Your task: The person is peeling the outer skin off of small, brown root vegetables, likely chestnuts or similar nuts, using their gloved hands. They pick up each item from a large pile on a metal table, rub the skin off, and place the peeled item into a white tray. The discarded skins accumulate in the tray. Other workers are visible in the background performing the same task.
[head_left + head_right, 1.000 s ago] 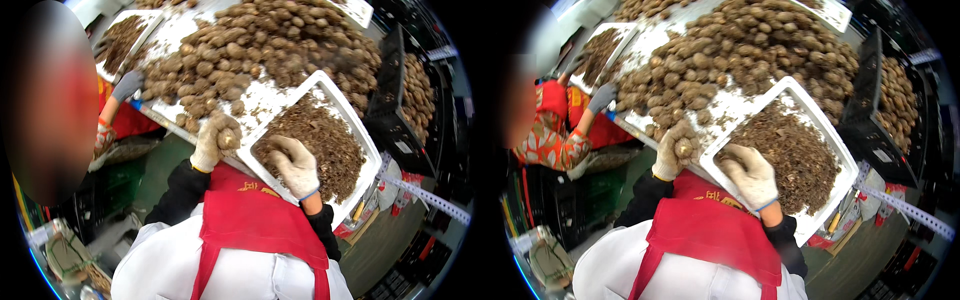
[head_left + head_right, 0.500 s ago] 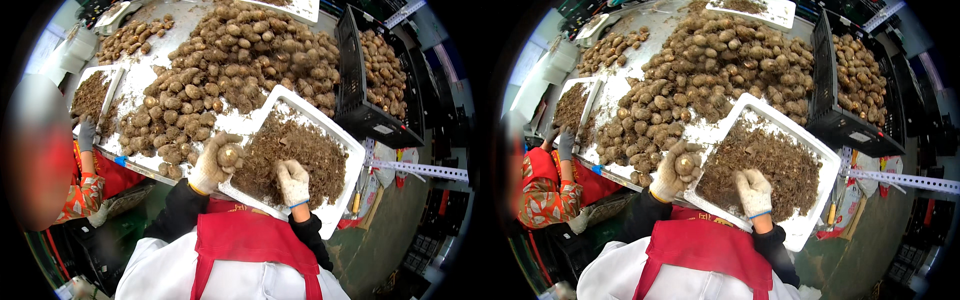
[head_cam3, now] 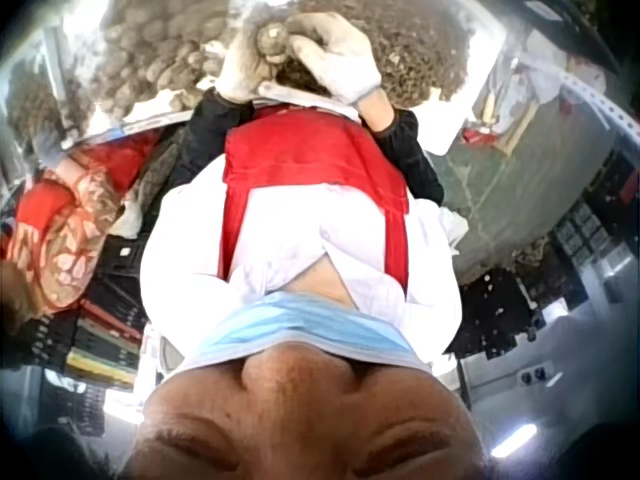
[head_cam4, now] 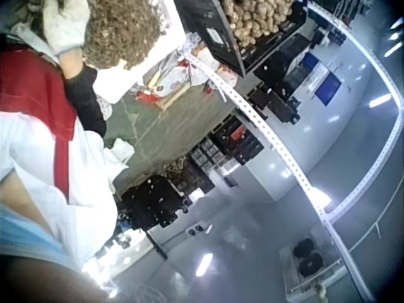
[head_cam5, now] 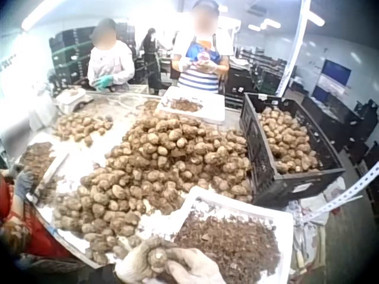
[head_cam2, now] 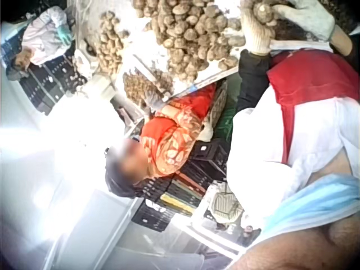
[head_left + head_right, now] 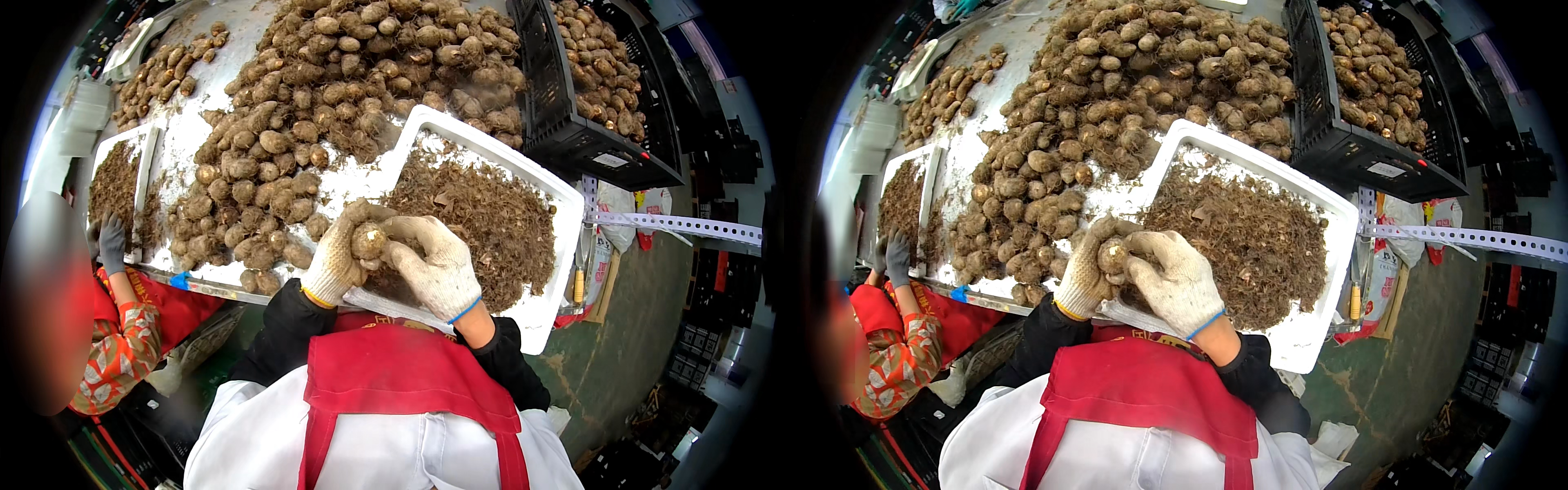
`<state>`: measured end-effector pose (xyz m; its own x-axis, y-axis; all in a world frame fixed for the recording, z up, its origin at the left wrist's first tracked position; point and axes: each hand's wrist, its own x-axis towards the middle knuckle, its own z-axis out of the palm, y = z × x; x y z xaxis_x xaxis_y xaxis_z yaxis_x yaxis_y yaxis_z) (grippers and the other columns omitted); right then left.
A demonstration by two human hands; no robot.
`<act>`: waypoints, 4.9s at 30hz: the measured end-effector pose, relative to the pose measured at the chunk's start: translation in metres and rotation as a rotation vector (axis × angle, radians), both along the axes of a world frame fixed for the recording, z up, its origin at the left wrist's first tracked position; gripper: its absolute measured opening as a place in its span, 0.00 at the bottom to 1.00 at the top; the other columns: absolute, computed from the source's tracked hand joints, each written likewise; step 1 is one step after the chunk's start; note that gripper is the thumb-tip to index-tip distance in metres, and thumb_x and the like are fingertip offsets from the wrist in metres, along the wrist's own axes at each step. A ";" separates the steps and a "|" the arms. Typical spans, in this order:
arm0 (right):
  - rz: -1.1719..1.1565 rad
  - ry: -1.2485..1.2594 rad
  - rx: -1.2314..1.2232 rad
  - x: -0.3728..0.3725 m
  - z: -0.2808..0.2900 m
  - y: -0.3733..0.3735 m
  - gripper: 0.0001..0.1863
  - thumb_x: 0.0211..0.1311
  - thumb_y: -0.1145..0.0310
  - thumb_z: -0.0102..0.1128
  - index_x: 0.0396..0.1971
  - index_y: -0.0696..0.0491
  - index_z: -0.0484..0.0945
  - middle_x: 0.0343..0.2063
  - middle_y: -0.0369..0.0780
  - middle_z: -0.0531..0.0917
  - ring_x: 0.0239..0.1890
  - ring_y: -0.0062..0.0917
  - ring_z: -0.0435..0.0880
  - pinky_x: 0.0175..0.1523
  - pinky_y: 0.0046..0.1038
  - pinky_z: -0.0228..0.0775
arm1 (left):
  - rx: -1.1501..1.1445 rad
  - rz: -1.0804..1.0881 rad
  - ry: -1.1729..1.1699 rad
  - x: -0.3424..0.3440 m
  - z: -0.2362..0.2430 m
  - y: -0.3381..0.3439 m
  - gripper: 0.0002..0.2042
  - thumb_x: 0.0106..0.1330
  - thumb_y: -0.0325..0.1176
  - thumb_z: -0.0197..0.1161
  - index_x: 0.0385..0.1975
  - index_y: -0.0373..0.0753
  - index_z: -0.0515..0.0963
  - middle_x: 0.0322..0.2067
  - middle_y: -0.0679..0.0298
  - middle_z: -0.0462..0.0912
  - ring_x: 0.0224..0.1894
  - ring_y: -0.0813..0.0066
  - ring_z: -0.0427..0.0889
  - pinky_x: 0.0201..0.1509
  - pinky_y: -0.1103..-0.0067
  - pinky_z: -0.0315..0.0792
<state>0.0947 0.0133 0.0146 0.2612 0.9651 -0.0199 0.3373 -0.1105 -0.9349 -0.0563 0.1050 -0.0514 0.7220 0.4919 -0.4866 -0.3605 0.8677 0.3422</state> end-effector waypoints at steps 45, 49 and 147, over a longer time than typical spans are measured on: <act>-0.168 -0.071 -0.345 0.031 -0.046 -0.080 0.13 0.65 0.62 0.57 0.44 0.50 0.84 0.41 0.44 0.84 0.46 0.39 0.83 0.53 0.34 0.75 | 2.126 -0.987 1.594 0.115 -0.009 0.204 0.18 0.67 0.28 0.57 0.57 0.43 0.73 0.54 0.54 0.75 0.43 0.57 0.86 0.42 0.66 0.82; -0.077 -0.146 -0.372 0.028 -0.051 -0.080 0.14 0.66 0.58 0.56 0.44 0.48 0.84 0.40 0.44 0.82 0.45 0.40 0.82 0.52 0.36 0.75 | 2.108 -0.951 1.548 0.139 -0.016 0.216 0.22 0.62 0.25 0.59 0.57 0.49 0.75 0.57 0.52 0.74 0.49 0.54 0.83 0.44 0.64 0.81; -0.019 -0.876 0.276 0.058 -0.002 -0.036 0.17 0.62 0.56 0.60 0.47 0.48 0.77 0.16 0.36 0.81 0.15 0.32 0.81 0.22 0.34 0.71 | 0.739 -0.641 -0.014 0.086 -0.092 -0.039 0.15 0.75 0.35 0.50 0.58 0.39 0.71 0.54 0.63 0.76 0.55 0.75 0.75 0.59 0.77 0.73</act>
